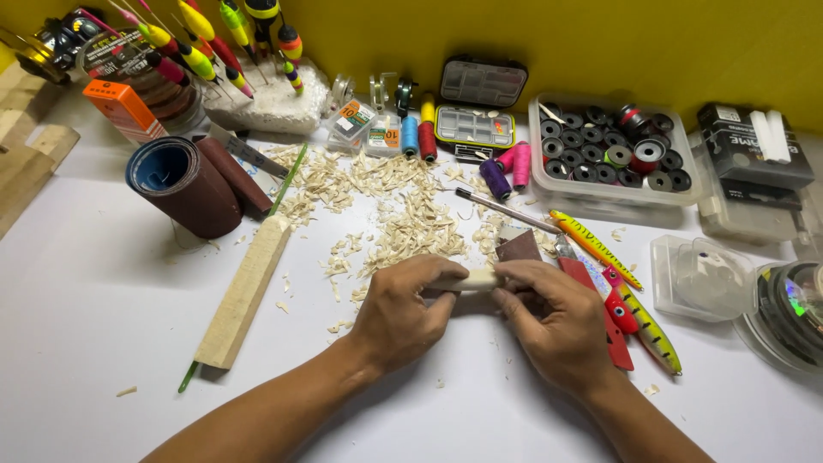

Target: The person sands a small, light-colored wooden piece using a sanding block to smooth its surface. They then pick up a spool of red thread, unwind a length of it, and thread it through a needle, preparing to sew or wrap the wooden piece.

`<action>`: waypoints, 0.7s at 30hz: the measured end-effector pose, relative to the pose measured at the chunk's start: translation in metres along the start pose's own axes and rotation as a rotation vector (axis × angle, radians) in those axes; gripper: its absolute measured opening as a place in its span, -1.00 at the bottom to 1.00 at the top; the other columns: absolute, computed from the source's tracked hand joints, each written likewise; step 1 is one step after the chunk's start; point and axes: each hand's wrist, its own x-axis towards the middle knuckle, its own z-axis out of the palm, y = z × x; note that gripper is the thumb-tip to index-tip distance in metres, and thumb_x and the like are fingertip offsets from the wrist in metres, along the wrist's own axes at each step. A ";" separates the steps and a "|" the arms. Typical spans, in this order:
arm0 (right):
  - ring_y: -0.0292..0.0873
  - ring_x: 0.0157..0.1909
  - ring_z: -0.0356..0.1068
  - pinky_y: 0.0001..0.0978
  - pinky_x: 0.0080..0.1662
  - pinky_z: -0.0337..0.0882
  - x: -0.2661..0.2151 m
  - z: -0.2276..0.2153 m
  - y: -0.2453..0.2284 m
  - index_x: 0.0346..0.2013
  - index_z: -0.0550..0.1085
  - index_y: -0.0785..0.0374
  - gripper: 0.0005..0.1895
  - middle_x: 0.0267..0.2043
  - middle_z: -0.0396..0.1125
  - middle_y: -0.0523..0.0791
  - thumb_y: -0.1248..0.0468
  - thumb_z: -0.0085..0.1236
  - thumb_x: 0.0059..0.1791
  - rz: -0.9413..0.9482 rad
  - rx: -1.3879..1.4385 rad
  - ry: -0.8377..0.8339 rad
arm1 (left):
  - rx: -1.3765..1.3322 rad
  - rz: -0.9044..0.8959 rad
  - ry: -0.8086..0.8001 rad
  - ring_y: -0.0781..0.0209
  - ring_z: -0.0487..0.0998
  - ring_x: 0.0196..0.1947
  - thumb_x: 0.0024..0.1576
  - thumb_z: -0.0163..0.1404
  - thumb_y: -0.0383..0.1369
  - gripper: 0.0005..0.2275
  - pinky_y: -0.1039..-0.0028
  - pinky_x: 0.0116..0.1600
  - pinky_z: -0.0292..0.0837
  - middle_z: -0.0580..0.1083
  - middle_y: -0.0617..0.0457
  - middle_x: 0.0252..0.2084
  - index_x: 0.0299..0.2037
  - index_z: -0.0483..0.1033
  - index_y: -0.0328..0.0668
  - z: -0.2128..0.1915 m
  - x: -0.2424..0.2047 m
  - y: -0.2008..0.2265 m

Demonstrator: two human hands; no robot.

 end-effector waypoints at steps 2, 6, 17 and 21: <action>-0.31 -0.34 0.49 -0.57 -0.22 0.56 0.000 0.001 -0.001 -0.16 0.62 0.29 -0.73 -0.16 0.55 -0.07 0.37 0.38 -0.15 -0.044 -0.027 0.003 | 0.016 0.016 -0.006 0.16 0.68 -0.31 -0.07 0.05 -0.62 -0.78 0.49 -0.14 0.65 0.64 -0.05 -0.28 -0.23 0.62 -0.28 -0.001 0.001 0.000; -0.28 -0.30 0.52 -0.57 -0.22 0.53 -0.002 0.005 0.005 -0.25 0.62 0.26 -0.79 -0.19 0.55 -0.09 0.41 0.40 -0.16 -0.094 -0.023 0.002 | 0.002 0.088 -0.043 0.13 0.66 -0.28 -0.08 0.17 -0.63 -0.82 0.48 -0.12 0.63 0.63 -0.09 -0.25 -0.26 0.62 -0.32 -0.002 0.003 0.001; -0.25 -0.29 0.51 -0.48 -0.20 0.54 -0.004 0.003 0.019 -0.19 0.57 0.22 -0.78 -0.19 0.55 -0.15 0.34 0.36 -0.11 -0.128 -0.125 -0.042 | 0.266 0.001 -0.008 0.22 0.55 -0.20 -0.15 0.32 -0.31 -0.73 0.28 0.13 0.15 0.62 0.17 -0.29 -0.23 0.66 -0.01 0.006 -0.003 -0.022; -0.28 -0.40 0.45 -0.48 -0.31 0.49 -0.004 0.004 0.016 -0.12 0.57 0.21 -0.73 -0.17 0.54 -0.16 0.32 0.36 -0.10 -0.120 -0.143 -0.039 | 0.322 -0.091 -0.050 0.26 0.52 -0.15 -0.14 0.29 -0.26 -0.72 0.24 0.16 0.00 0.59 0.19 -0.27 -0.19 0.67 0.05 0.006 -0.004 -0.020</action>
